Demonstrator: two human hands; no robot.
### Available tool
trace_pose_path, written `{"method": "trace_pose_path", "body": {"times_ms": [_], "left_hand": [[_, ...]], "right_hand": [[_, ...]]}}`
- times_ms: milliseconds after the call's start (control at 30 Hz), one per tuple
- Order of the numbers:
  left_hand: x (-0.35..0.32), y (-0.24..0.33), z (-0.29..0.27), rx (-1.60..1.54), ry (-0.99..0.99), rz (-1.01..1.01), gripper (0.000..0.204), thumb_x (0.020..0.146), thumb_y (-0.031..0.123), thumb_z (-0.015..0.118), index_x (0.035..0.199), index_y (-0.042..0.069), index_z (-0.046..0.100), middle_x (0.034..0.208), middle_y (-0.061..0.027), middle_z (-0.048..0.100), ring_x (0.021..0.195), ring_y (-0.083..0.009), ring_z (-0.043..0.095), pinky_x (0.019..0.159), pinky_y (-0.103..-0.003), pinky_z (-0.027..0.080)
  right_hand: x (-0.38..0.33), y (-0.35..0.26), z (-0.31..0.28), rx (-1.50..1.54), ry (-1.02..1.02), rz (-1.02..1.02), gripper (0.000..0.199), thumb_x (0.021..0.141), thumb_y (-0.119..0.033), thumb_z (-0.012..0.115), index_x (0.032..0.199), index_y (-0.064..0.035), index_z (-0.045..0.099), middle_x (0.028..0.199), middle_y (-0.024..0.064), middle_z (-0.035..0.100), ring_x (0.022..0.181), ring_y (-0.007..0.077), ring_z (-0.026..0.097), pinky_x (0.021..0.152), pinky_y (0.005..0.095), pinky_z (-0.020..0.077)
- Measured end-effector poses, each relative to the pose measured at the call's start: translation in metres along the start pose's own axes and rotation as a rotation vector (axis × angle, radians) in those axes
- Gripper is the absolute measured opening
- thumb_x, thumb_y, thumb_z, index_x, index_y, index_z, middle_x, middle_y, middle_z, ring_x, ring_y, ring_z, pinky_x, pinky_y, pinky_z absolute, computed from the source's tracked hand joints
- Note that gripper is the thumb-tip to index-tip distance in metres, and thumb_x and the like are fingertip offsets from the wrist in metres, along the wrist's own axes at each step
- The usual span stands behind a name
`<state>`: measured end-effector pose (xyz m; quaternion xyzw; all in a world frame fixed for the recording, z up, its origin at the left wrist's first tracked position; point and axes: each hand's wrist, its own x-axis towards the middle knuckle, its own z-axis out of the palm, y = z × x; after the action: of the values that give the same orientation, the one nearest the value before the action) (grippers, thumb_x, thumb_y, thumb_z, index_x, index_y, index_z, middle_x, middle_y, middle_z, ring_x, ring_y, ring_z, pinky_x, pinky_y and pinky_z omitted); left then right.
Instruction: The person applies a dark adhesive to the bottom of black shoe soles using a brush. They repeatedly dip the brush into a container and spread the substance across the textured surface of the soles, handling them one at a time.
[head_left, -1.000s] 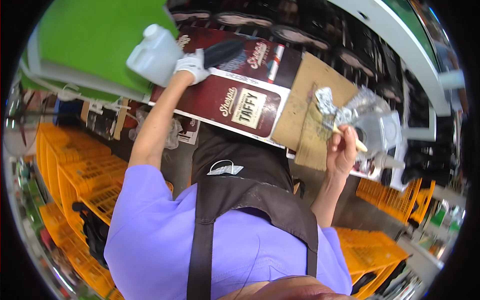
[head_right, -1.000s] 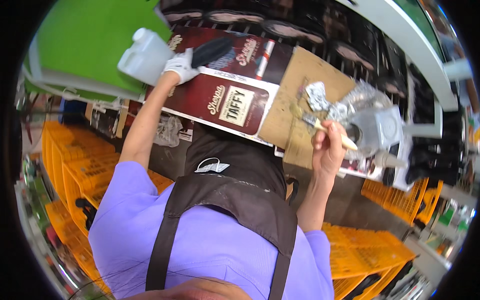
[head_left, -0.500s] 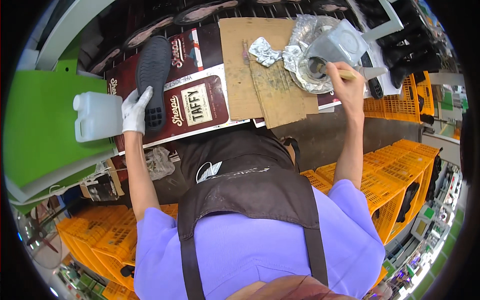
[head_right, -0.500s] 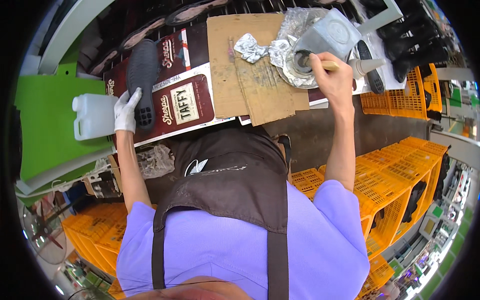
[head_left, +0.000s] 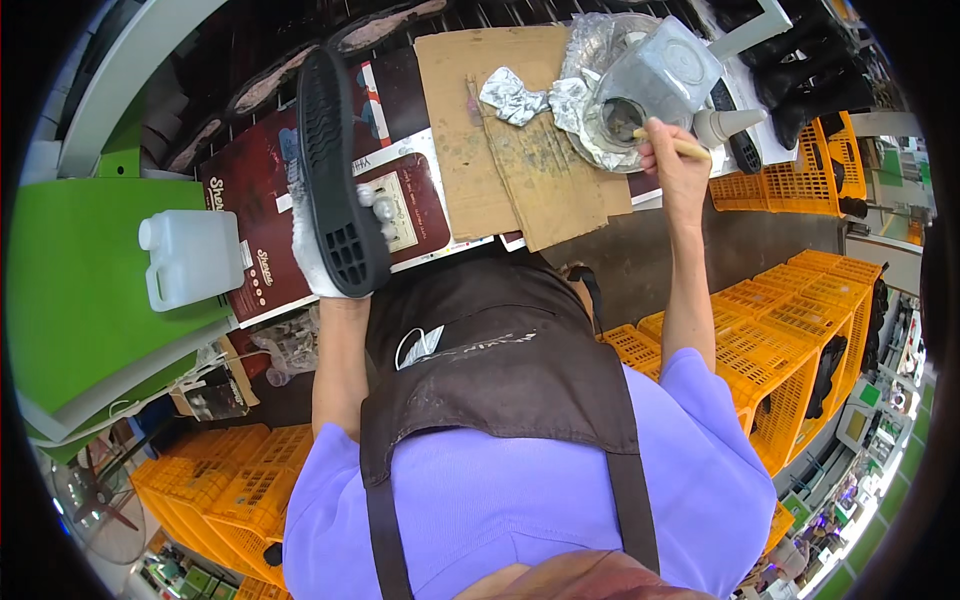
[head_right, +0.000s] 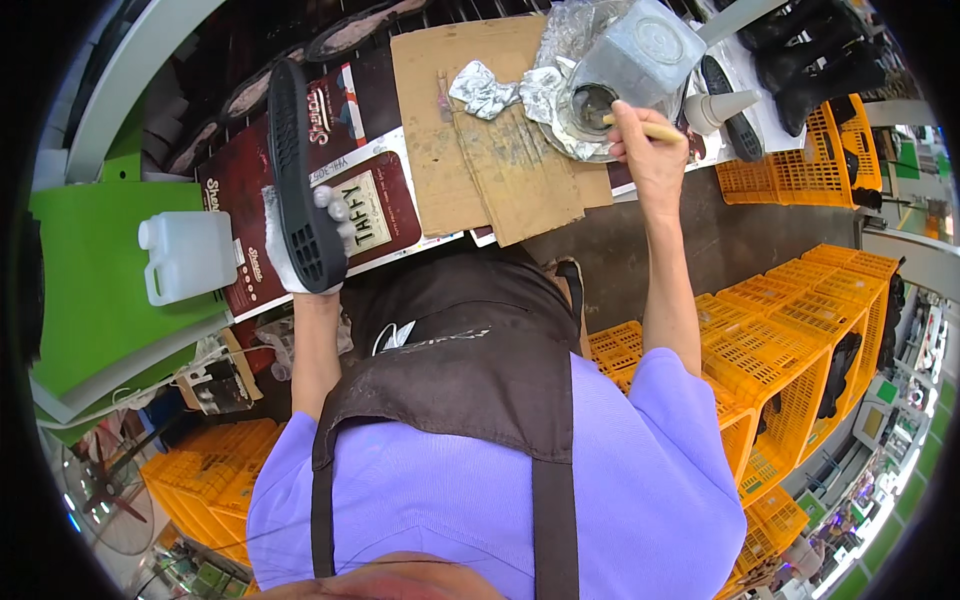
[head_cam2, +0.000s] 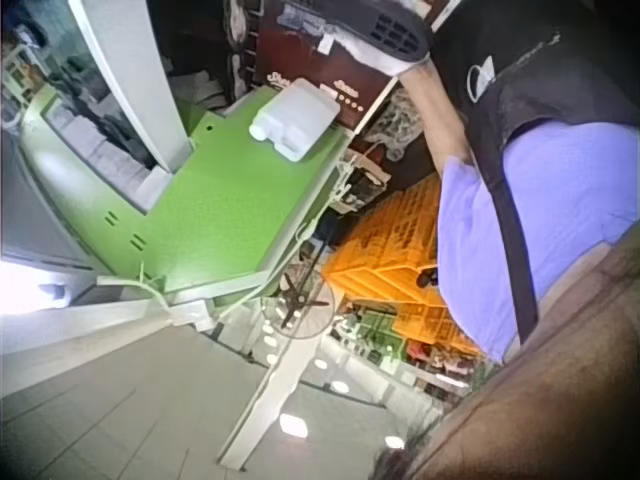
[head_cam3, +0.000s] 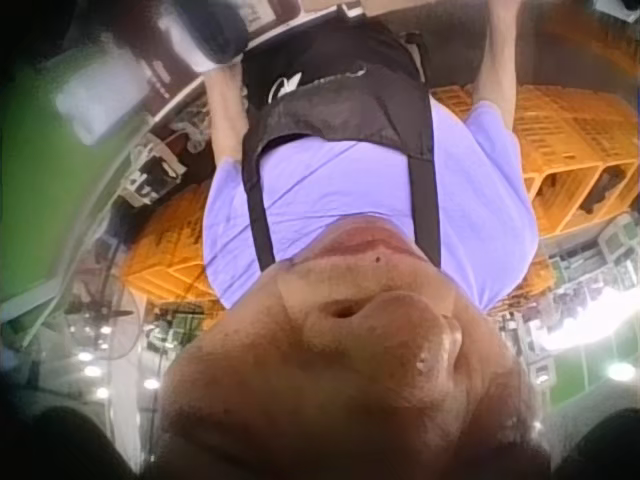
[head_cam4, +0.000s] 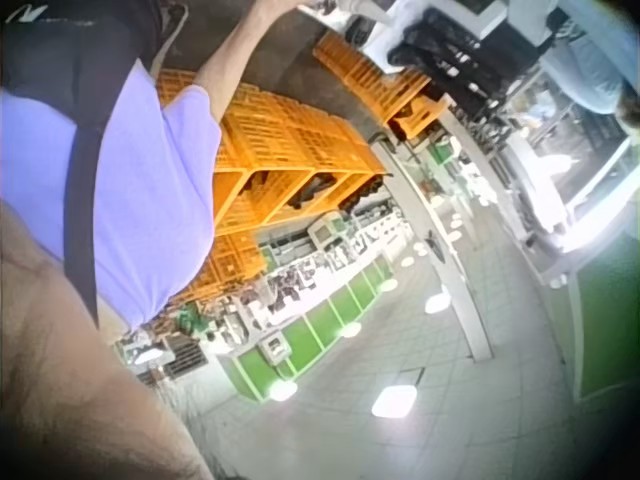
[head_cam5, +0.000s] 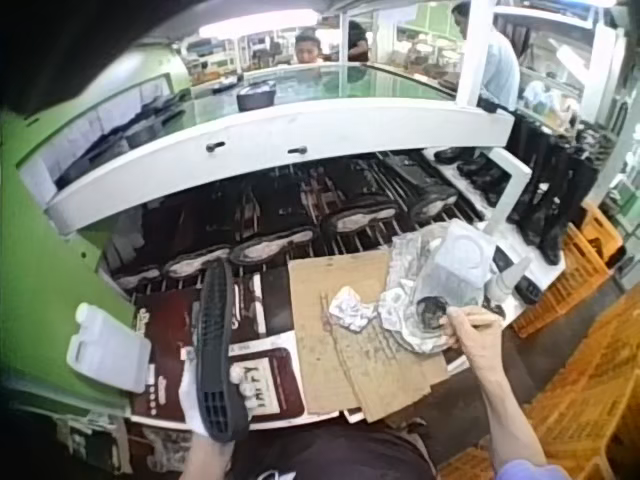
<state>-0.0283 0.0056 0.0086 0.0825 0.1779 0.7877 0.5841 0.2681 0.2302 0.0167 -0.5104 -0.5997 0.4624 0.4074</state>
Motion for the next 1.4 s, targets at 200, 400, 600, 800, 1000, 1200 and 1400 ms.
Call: {"method": "trace_pose_path", "body": {"times_ms": [200,400,600,800,1000,1200,1400], "left_hand": [[0.008,-0.016,0.022,-0.065,-0.067,-0.147,0.067,0.092,0.052,0.028,0.130,-0.003,0.034,0.111,-0.0253,0.052,0.087,-0.0347,0.057,0.077,-0.039,0.051],[0.005,-0.033,0.021,0.155,0.007,-0.165,0.066,0.092,0.052,0.029,0.134,0.001,0.032,0.120,-0.0237,0.050,0.098,-0.0296,0.058,0.086,-0.039,0.048],[0.011,-0.034,0.017,0.205,-0.068,-0.204,0.063,0.087,0.044,0.049,0.133,0.004,0.033,0.120,-0.0194,0.052,0.106,-0.0286,0.055,0.091,-0.041,0.046],[0.020,-0.040,0.011,0.448,-0.090,0.047,0.060,0.078,0.010,0.069,0.129,0.008,0.037,0.118,-0.0092,0.054,0.109,-0.0193,0.053,0.092,-0.036,0.045],[0.029,-0.049,0.022,0.728,-0.028,0.324,0.071,0.068,0.001,0.076,0.125,0.008,0.035,0.117,-0.0067,0.051,0.106,-0.0160,0.053,0.090,-0.029,0.047],[0.031,-0.057,0.027,1.073,-0.075,0.468,0.071,0.073,0.014,0.073,0.130,0.008,0.031,0.125,-0.0077,0.042,0.122,-0.0197,0.036,0.104,-0.035,0.028],[0.029,-0.067,0.029,0.963,-0.044,0.443,0.078,0.072,0.019,0.075,0.133,0.008,0.029,0.126,-0.0095,0.040,0.123,-0.0189,0.034,0.104,-0.034,0.026]], "right_hand": [[-0.019,0.002,-0.005,0.093,0.081,0.008,0.021,0.083,-0.021,0.065,0.083,0.0001,0.065,0.063,0.0037,0.061,0.050,0.0064,0.054,0.048,0.0177,0.0434],[-0.016,-0.008,-0.016,-0.248,-0.258,-0.226,0.015,0.082,-0.009,0.063,0.095,-0.0022,0.066,0.075,0.0007,0.057,0.068,0.0091,0.051,0.061,0.0199,0.0394],[-0.003,-0.027,-0.034,-0.429,-0.574,-0.369,0.016,0.079,-0.002,0.063,0.095,-0.0025,0.066,0.074,0.0026,0.051,0.070,0.0120,0.047,0.063,0.0238,0.0359],[0.001,-0.013,-0.046,0.016,-0.358,0.049,0.019,0.085,-0.011,0.061,0.098,0.0016,0.063,0.074,0.0039,0.059,0.063,0.0094,0.053,0.059,0.0206,0.0435],[-0.007,0.019,-0.025,0.622,-0.125,0.107,0.020,0.089,-0.015,0.055,0.098,0.0023,0.057,0.073,0.0074,0.062,0.059,0.0098,0.058,0.054,0.0187,0.0486],[-0.063,-0.033,0.043,0.754,-0.357,-0.130,0.022,0.090,-0.016,0.051,0.097,0.0042,0.056,0.075,0.0126,0.062,0.061,0.0153,0.060,0.054,0.0237,0.0496],[-0.100,-0.074,0.099,0.534,-0.442,-0.120,0.015,0.088,-0.006,0.053,0.095,0.0052,0.059,0.075,0.0129,0.064,0.060,0.0133,0.060,0.058,0.0231,0.0495]]}}
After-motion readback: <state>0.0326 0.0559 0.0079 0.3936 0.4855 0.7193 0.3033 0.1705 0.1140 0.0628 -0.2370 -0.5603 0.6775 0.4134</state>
